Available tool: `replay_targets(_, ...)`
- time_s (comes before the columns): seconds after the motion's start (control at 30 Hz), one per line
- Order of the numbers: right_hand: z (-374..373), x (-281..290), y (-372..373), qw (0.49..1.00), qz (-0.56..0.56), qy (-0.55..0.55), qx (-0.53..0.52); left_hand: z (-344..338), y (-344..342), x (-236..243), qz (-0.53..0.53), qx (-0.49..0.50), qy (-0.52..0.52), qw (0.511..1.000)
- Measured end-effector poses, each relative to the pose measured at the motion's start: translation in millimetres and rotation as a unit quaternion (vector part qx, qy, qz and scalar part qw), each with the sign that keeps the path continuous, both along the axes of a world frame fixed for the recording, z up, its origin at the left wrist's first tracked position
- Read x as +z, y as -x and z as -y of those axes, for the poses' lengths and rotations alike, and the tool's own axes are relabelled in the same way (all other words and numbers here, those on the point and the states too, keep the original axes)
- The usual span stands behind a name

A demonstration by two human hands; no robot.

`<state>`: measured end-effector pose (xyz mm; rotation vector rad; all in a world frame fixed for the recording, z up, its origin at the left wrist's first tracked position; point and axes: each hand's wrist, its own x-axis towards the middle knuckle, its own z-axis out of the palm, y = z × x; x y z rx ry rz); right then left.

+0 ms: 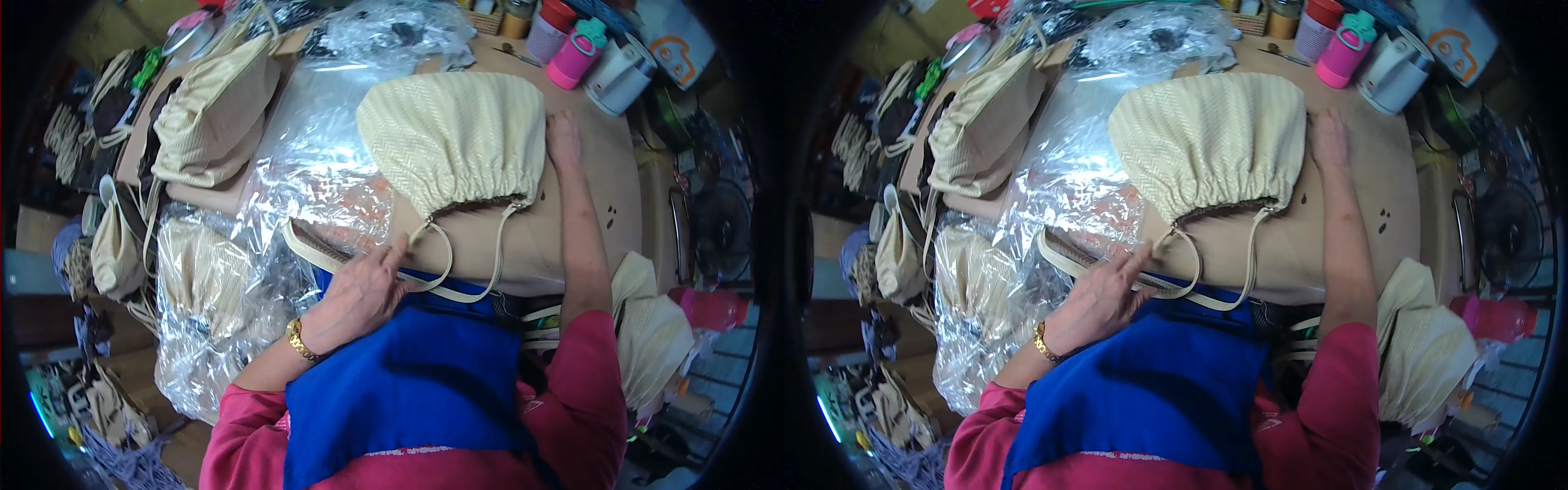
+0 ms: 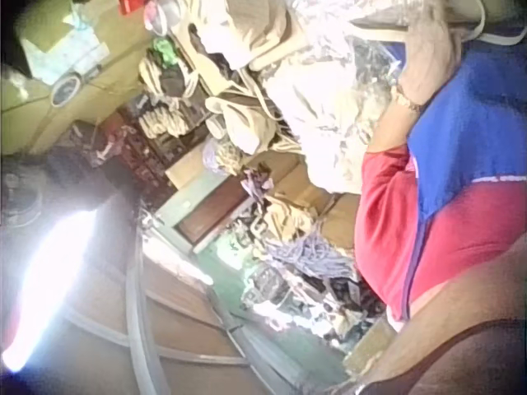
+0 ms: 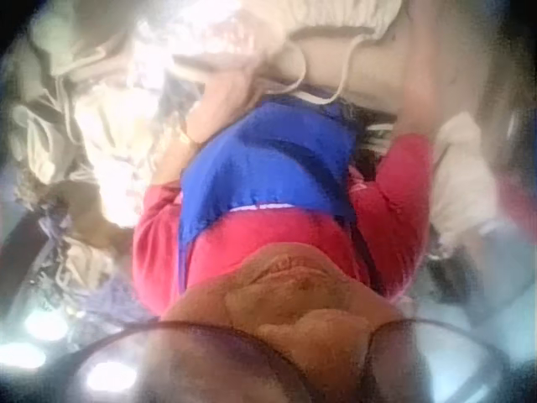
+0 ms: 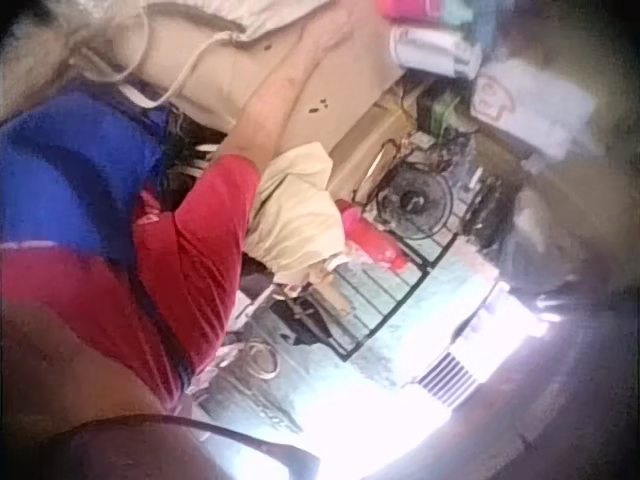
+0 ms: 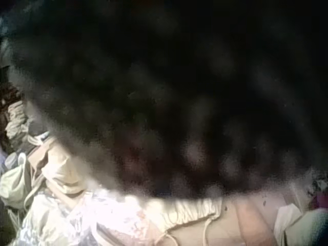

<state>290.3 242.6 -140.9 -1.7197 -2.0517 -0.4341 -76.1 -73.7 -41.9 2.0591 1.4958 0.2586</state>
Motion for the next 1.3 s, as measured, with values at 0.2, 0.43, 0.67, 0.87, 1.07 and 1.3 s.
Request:
replay_targets(0.2,82.1,67.6,23.8,0.739,-0.664,0.105,0.053,11.5,1.7,-38.4,0.129,-0.061,0.007,0.99)
replay_targets(0.43,251.7,61.1,156.5,0.882,-0.362,0.236,0.191,5.2,-5.6,-31.9,0.208,-0.108,0.041,0.971)
replay_targets(0.67,233.1,28.8,179.8,0.677,-0.681,0.245,0.134,6.8,-12.5,-53.3,0.164,-0.226,-0.033,0.96)
replay_targets(0.87,235.3,29.5,181.3,0.589,-0.766,0.222,0.134,-10.4,-25.3,-47.7,0.471,0.145,0.035,0.869)
replay_targets(1.07,244.5,31.4,169.0,0.703,-0.656,0.25,0.115,-44.6,-39.1,-60.3,0.347,0.179,-0.147,0.909)
replay_targets(1.3,266.0,62.4,147.9,0.814,-0.443,0.313,0.207,-47.2,-30.2,-62.4,0.398,0.184,-0.066,0.896)
